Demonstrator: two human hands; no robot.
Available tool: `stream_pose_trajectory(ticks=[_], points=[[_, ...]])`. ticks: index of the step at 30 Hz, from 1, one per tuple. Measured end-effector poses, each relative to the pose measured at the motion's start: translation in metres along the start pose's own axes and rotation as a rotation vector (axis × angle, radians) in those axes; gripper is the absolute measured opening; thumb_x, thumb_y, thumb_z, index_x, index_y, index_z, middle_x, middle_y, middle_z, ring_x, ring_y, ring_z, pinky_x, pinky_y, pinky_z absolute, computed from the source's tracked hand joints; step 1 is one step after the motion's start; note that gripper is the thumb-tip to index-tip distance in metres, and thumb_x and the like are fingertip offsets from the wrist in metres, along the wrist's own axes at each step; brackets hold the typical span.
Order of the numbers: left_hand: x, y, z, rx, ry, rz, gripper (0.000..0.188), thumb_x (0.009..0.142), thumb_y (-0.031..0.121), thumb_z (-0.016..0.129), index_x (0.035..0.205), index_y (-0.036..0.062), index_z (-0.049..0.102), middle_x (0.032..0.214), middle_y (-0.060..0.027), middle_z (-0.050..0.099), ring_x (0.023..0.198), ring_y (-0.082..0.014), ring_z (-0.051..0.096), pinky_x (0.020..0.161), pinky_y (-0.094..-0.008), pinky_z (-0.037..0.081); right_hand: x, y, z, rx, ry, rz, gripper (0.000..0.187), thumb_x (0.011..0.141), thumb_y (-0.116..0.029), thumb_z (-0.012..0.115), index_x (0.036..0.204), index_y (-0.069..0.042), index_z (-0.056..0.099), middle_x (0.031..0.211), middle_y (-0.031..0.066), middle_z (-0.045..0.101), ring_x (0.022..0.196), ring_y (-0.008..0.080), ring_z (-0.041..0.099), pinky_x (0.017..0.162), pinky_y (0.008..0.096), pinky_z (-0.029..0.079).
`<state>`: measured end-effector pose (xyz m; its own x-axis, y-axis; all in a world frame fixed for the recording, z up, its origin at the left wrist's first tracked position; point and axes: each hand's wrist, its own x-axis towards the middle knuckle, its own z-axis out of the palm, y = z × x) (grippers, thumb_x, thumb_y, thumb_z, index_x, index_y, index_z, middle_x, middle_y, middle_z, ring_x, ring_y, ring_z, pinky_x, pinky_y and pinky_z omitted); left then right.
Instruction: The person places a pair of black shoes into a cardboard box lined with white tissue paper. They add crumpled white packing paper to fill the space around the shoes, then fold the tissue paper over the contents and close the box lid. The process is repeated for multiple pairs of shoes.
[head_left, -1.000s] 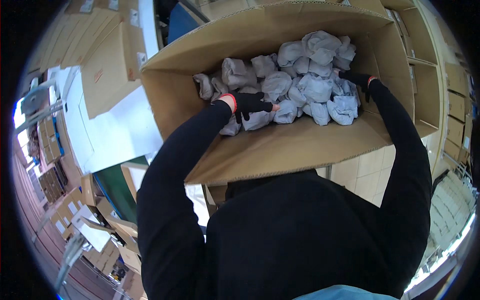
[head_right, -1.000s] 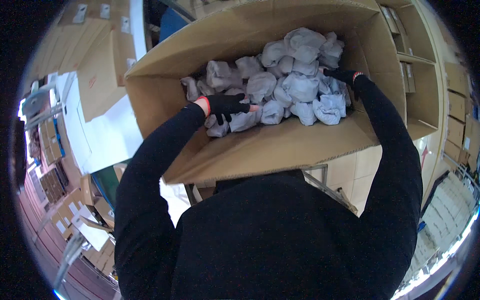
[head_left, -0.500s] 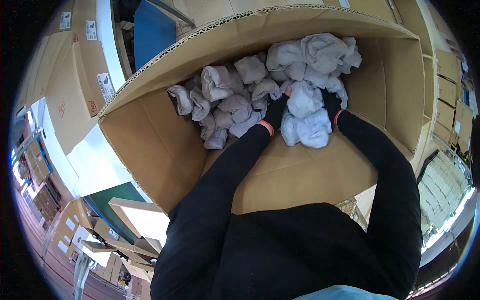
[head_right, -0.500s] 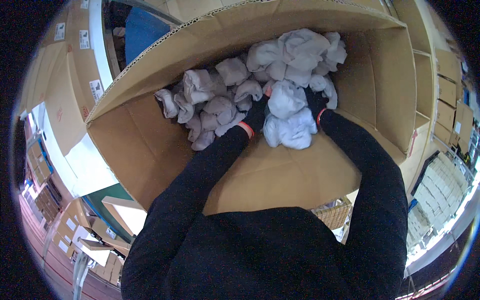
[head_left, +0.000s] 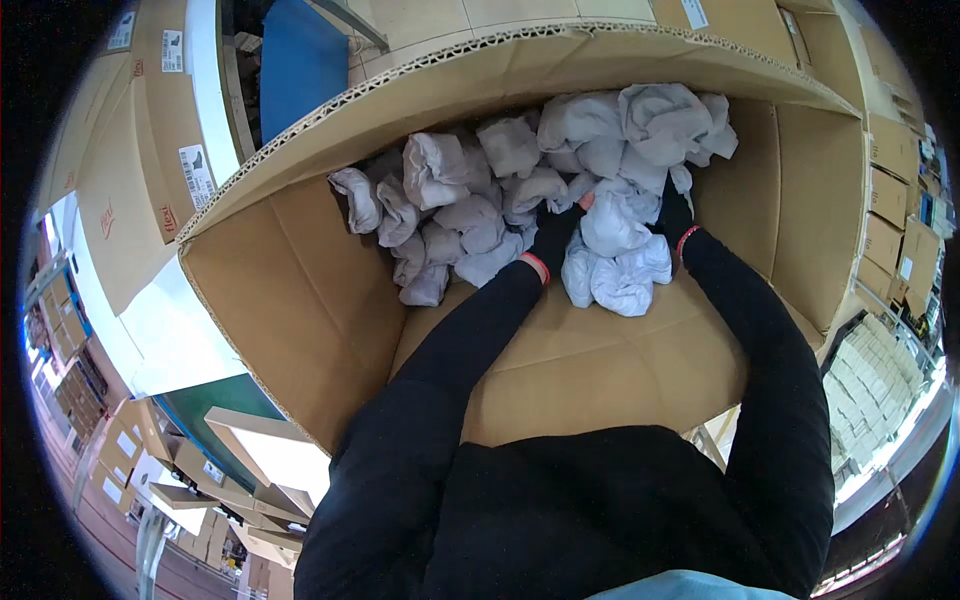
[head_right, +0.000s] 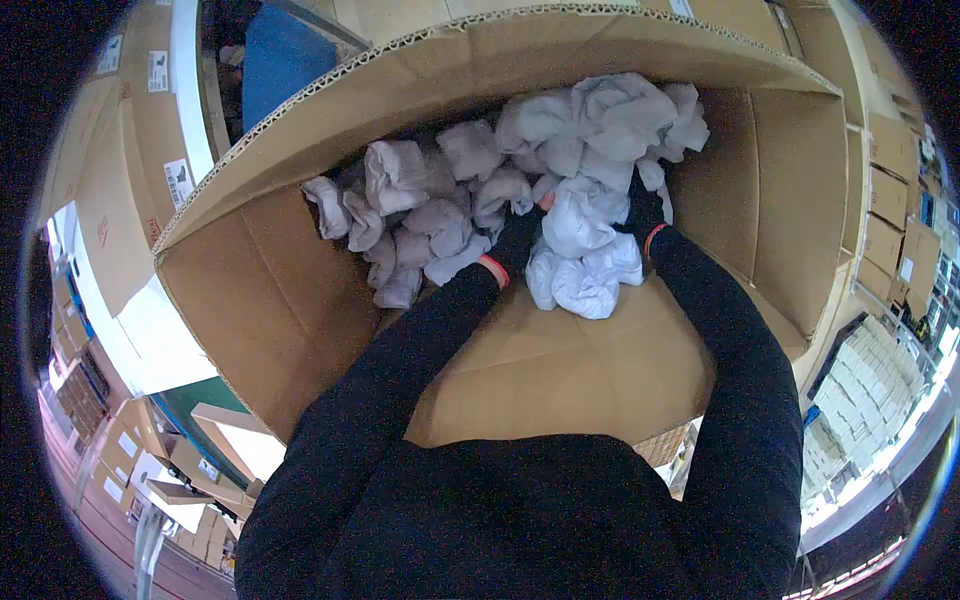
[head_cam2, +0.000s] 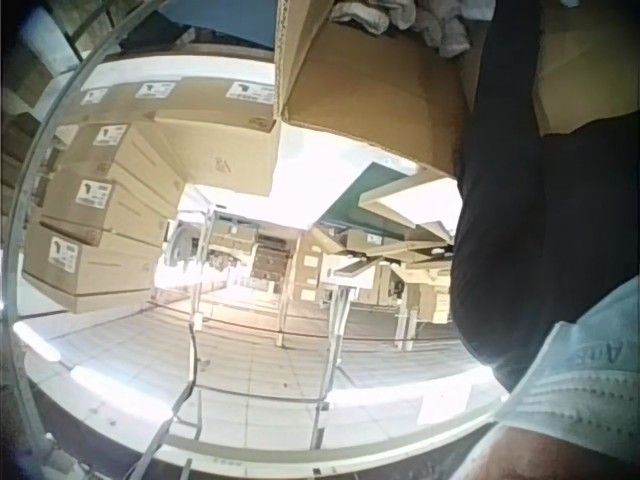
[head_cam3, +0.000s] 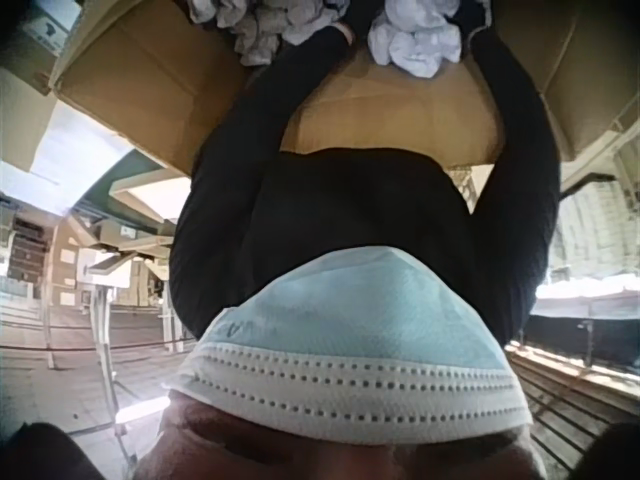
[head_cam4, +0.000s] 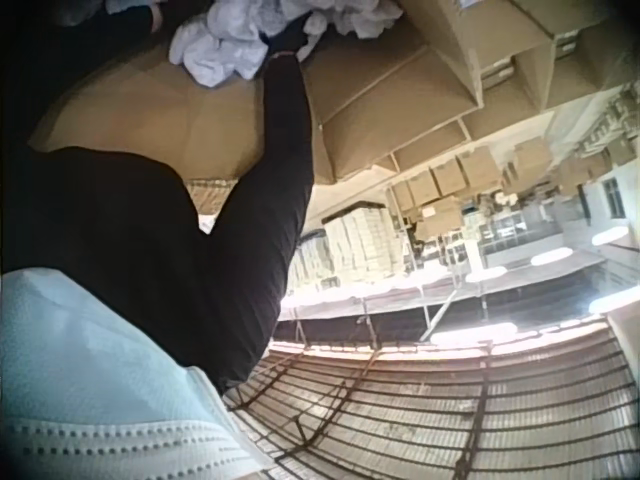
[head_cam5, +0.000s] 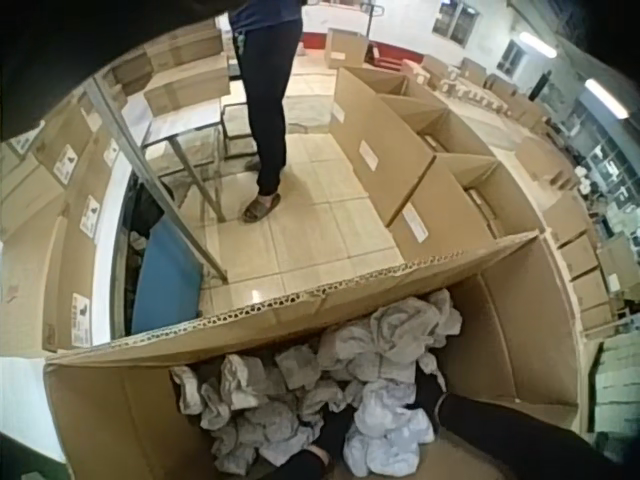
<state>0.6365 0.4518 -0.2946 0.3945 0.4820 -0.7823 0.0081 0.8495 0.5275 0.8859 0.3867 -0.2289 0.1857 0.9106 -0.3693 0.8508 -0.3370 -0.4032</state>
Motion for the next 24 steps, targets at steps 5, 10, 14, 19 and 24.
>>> stream_pose_trajectory(ticks=[5, 10, 14, 19, 24], points=[[-0.022, 0.024, -0.005, -0.165, -0.08, -0.144, 0.11, 0.064, 0.062, 0.079, 0.141, -0.0013, 0.033, 0.138, -0.0145, 0.045, 0.122, -0.0226, 0.048, 0.104, -0.0325, 0.037, -0.01, 0.028, 0.058, 0.485, -0.041, 0.286, 0.102, 0.072, -0.038, 0.073, 0.15, -0.008, 0.015, 0.117, 0.0217, 0.06, 0.095, 0.0367, 0.062, 0.079, 0.0439, 0.051], [-0.04, 0.038, -0.018, -0.274, -0.323, -0.058, 0.071, 0.083, 0.056, 0.066, 0.13, 0.0039, 0.053, 0.121, -0.0078, 0.06, 0.109, -0.0163, 0.057, 0.098, -0.0292, 0.042, -0.014, -0.037, 0.04, 1.185, -0.054, 0.554, 0.092, 0.078, -0.037, 0.068, 0.15, -0.009, 0.017, 0.119, 0.0196, 0.058, 0.099, 0.0343, 0.061, 0.082, 0.0431, 0.05], [-0.059, 0.066, -0.017, -0.368, -0.408, 0.006, 0.056, 0.092, 0.047, 0.058, 0.129, 0.0052, 0.054, 0.122, -0.005, 0.061, 0.11, -0.0152, 0.057, 0.098, -0.0302, 0.043, -0.021, -0.092, 0.01, 1.632, -0.1, 0.693, 0.085, 0.082, -0.036, 0.064, 0.149, -0.01, 0.019, 0.122, 0.0179, 0.057, 0.103, 0.0323, 0.059, 0.086, 0.0425, 0.049], [-0.125, 0.131, -0.008, -0.306, -0.41, 0.021, 0.043, 0.103, 0.029, 0.038, 0.138, 0.0041, 0.042, 0.131, -0.0079, 0.053, 0.117, -0.0164, 0.052, 0.103, -0.0327, 0.04, -0.026, -0.147, -0.038, 1.879, -0.153, 0.646, 0.075, 0.088, -0.035, 0.059, 0.148, -0.01, 0.022, 0.125, 0.0157, 0.055, 0.107, 0.0299, 0.057, 0.089, 0.0417, 0.048], [-0.179, 0.17, -0.002, -0.406, -0.417, 0.0, 0.057, 0.089, 0.044, 0.063, 0.131, 0.0068, 0.053, 0.126, -0.0059, 0.059, 0.113, -0.0167, 0.057, 0.099, -0.0311, 0.043, -0.039, -0.198, -0.093, 1.978, -0.159, 0.49, 0.066, 0.093, -0.033, 0.054, 0.147, -0.011, 0.024, 0.127, 0.0136, 0.053, 0.112, 0.0275, 0.056, 0.093, 0.041, 0.046]])
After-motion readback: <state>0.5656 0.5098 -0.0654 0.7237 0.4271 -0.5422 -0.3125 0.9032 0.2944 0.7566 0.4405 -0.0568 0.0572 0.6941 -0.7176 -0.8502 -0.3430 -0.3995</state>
